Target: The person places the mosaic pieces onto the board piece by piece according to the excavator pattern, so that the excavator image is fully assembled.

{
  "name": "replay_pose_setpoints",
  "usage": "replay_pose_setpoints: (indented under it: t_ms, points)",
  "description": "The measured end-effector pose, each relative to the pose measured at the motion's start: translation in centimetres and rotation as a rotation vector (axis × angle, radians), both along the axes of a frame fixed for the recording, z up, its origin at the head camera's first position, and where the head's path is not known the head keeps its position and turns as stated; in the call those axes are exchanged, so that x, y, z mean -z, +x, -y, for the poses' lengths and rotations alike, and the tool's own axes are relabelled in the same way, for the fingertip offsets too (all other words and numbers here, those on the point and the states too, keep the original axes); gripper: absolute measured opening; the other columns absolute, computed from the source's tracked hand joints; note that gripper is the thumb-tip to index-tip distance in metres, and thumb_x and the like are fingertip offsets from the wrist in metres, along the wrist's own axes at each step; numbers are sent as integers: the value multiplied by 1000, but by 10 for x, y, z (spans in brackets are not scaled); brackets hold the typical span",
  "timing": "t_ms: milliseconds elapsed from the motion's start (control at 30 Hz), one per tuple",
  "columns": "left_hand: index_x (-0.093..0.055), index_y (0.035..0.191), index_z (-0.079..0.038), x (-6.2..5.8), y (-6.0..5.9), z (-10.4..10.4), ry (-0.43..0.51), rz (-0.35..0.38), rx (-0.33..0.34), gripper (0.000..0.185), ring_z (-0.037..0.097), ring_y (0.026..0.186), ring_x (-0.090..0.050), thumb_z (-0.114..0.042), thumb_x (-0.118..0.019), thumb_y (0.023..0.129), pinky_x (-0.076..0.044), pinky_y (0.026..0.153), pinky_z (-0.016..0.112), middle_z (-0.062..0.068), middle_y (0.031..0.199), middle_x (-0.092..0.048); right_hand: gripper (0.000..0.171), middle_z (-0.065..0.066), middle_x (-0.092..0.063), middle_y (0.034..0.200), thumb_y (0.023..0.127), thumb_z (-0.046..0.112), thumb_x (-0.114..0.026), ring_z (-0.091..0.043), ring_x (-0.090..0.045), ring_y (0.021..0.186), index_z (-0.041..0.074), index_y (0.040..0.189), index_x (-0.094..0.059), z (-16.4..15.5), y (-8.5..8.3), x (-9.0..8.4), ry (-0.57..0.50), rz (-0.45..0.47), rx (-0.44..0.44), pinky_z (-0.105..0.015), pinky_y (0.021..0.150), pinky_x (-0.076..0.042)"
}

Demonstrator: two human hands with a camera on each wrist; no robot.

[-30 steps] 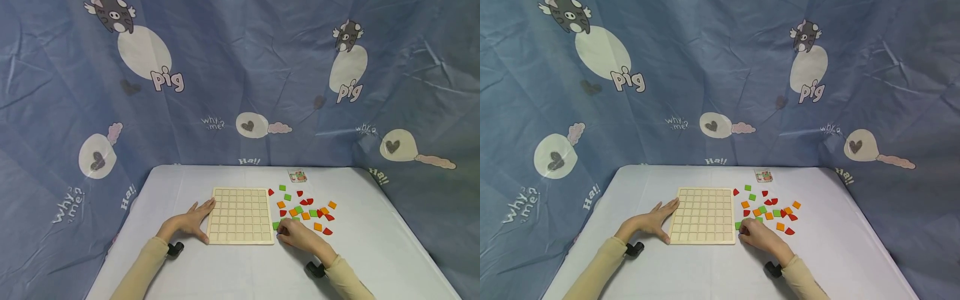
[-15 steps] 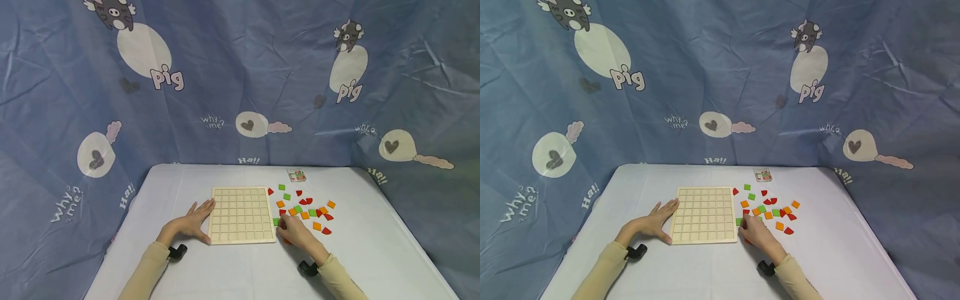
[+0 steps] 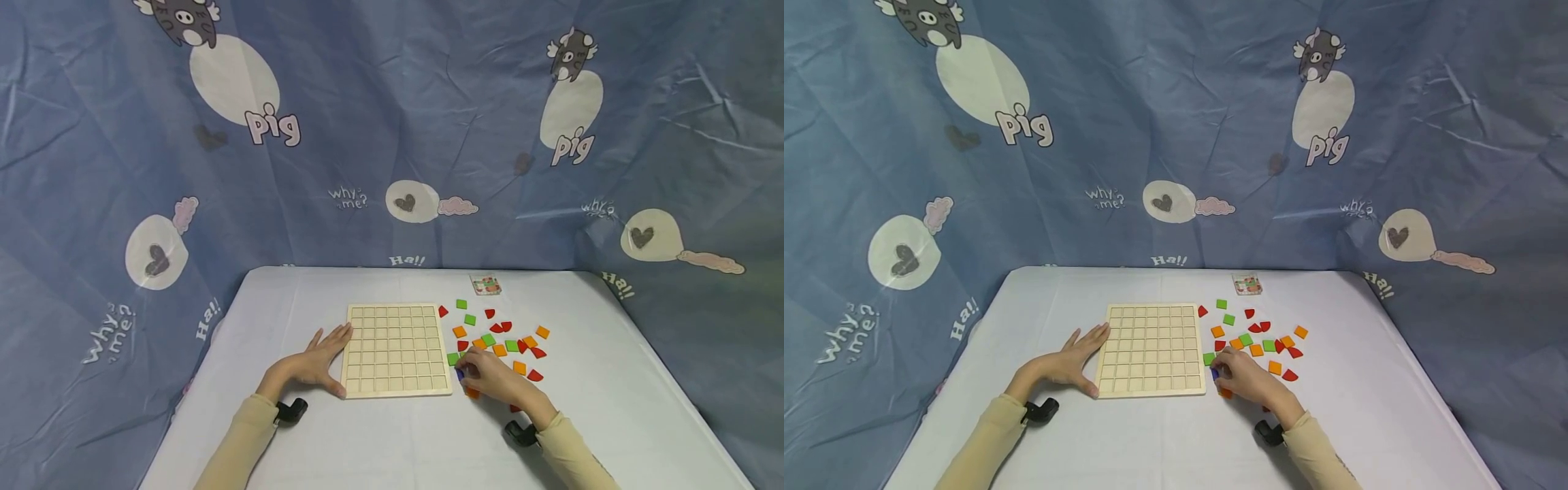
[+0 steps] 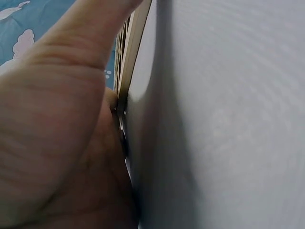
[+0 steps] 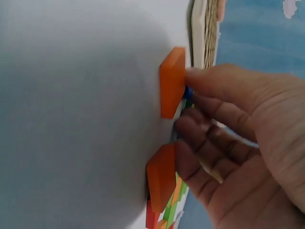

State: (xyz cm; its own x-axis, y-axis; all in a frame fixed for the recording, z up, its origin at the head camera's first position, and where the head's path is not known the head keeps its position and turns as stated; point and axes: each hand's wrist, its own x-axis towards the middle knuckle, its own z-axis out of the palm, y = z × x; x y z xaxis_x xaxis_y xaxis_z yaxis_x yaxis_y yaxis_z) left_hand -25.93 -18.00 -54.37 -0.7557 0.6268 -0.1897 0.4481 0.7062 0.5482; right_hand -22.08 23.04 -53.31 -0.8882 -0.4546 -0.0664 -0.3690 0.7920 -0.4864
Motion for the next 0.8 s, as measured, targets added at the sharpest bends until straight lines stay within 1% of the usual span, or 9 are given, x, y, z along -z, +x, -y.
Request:
replay_pose_setpoints:
  t_ms: [100, 200, 367, 533, 600, 667, 800]
  points:
    - [-3, 154, -1, 1, 0, 0, -6, -10, 3, 135, 35, 150, 2, -56, -84, 61, 10, 117, 62, 15, 163, 3, 22, 6, -61, 94, 83, 17, -76, -8, -50, 80, 12, 104, -70, -2, 0, 1, -2, -25, -29, -19, 69, -50]
    - [-3, 154, -1, 2, -1, 1, -6, -12, 3, 135, 35, 150, 3, -56, -84, 61, 11, 117, 62, 15, 163, 3, 23, 6, -62, 92, 81, 18, -77, -7, -51, 79, 12, 102, -70, -1, 0, 1, -5, -40, -28, -19, 68, -51]
    - [-2, 154, -1, 6, -1, 1, -4, -7, 9, 136, 35, 150, 3, -58, -83, 61, 11, 116, 62, 15, 163, 4, 26, 6, -64, 92, 80, 21, -79, -8, -51, 78, 12, 103, -71, 3, 2, 1, 12, -33, -23, -18, 68, -51]
    - [-3, 154, -2, 7, 0, 0, -6, -15, 7, 136, 33, 151, 3, -61, -82, 60, 10, 117, 61, 14, 163, 4, 26, 7, -61, 89, 80, 23, -79, -9, -50, 78, 12, 102, -70, 4, 1, 0, 22, -20, -3, -18, 67, -49]
    - [-3, 155, -3, 7, 1, 0, -3, -15, 7, 136, 33, 151, 3, -61, -82, 60, 10, 117, 61, 13, 163, 3, 26, 7, -60, 89, 80, 21, -79, -9, -50, 78, 11, 102, -70, 5, -3, -1, 2, -21, -5, -19, 66, -49]
    - [-3, 155, -3, 7, 0, 1, -3, -14, 9, 136, 33, 151, 3, -61, -83, 60, 11, 117, 61, 13, 163, 4, 25, 7, -59, 88, 80, 19, -79, -9, -50, 77, 10, 101, -69, 7, -9, -5, -30, -41, -20, -18, 65, -48]
    - [-2, 154, -2, 5, -2, 3, -1, -16, 19, 135, 34, 150, 4, -58, -83, 62, 11, 117, 61, 14, 163, 4, 23, 3, -60, 88, 82, 14, -77, -9, -52, 75, 6, 101, -68, 14, -30, -12, -88, -131, -58, -18, 62, -48]
